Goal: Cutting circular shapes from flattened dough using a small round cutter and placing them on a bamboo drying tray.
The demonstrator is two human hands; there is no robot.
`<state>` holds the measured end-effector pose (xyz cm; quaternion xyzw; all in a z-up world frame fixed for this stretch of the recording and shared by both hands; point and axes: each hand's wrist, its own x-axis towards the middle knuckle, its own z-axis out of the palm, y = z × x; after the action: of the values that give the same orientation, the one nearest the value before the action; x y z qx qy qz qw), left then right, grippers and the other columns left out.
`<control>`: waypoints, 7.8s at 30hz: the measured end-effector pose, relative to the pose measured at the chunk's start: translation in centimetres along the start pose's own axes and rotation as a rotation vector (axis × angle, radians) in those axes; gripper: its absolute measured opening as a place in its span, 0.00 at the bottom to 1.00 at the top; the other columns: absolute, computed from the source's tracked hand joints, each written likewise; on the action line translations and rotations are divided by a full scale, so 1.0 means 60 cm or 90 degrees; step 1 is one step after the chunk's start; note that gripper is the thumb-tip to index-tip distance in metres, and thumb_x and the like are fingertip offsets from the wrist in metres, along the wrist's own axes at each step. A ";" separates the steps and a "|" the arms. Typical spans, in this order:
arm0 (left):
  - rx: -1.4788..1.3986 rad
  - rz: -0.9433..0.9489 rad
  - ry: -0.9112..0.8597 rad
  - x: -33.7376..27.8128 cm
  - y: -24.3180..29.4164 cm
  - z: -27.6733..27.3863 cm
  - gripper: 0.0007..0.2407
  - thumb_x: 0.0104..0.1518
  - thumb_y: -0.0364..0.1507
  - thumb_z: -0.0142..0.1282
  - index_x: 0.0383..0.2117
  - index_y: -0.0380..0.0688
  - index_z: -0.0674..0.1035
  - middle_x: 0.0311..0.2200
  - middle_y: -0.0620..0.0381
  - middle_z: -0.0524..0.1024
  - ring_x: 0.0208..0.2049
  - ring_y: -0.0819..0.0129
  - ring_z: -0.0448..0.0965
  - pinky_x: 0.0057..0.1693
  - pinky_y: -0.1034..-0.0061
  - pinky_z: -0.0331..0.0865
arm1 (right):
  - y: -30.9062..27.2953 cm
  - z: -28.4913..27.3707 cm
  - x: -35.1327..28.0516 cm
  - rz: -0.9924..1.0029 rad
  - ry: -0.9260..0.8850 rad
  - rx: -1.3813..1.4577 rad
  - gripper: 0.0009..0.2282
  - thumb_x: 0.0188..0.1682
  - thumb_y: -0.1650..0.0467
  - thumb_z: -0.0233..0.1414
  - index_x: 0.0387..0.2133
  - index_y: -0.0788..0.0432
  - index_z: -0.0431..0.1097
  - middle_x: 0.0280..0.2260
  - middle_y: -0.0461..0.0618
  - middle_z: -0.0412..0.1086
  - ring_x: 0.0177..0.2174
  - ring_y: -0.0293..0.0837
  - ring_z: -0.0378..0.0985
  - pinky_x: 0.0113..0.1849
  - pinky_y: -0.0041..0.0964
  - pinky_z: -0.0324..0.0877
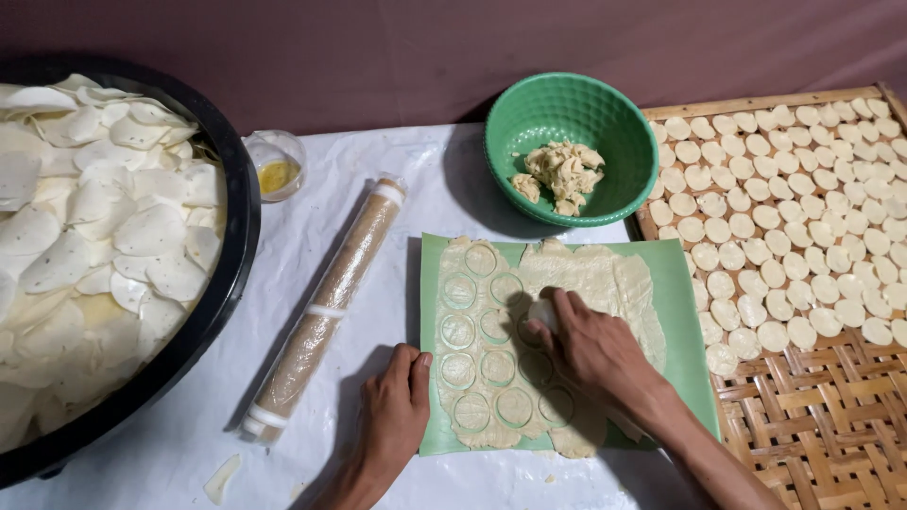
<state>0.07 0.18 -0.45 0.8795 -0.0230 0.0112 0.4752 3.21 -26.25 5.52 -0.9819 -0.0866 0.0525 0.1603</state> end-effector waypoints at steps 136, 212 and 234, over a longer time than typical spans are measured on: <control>0.015 -0.071 -0.032 0.016 0.014 -0.032 0.12 0.61 0.32 0.52 0.23 0.38 0.71 0.11 0.44 0.68 0.11 0.52 0.72 0.25 0.59 0.62 | -0.002 -0.028 0.002 0.060 0.013 -0.044 0.18 0.54 0.60 0.45 0.55 0.53 0.60 0.40 0.60 0.68 0.33 0.60 0.78 0.32 0.55 0.73; 0.015 -0.066 -0.011 0.043 -0.018 -0.064 0.11 0.64 0.33 0.45 0.31 0.39 0.75 0.21 0.41 0.74 0.23 0.45 0.76 0.33 0.57 0.65 | 0.007 0.016 0.039 0.006 0.031 -0.140 0.16 0.56 0.60 0.43 0.44 0.62 0.61 0.31 0.61 0.69 0.22 0.61 0.76 0.23 0.54 0.71; 0.023 -0.059 -0.024 0.043 -0.012 -0.068 0.09 0.64 0.32 0.45 0.31 0.39 0.73 0.21 0.40 0.75 0.24 0.42 0.76 0.34 0.55 0.65 | 0.030 0.043 0.111 -0.059 0.059 -0.193 0.17 0.57 0.62 0.44 0.49 0.64 0.61 0.31 0.61 0.68 0.26 0.58 0.77 0.25 0.51 0.70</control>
<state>2.69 3.87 1.30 0.8881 0.0088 -0.0270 0.4588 9.68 -25.89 2.00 -0.9911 -0.1316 -0.0137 0.0161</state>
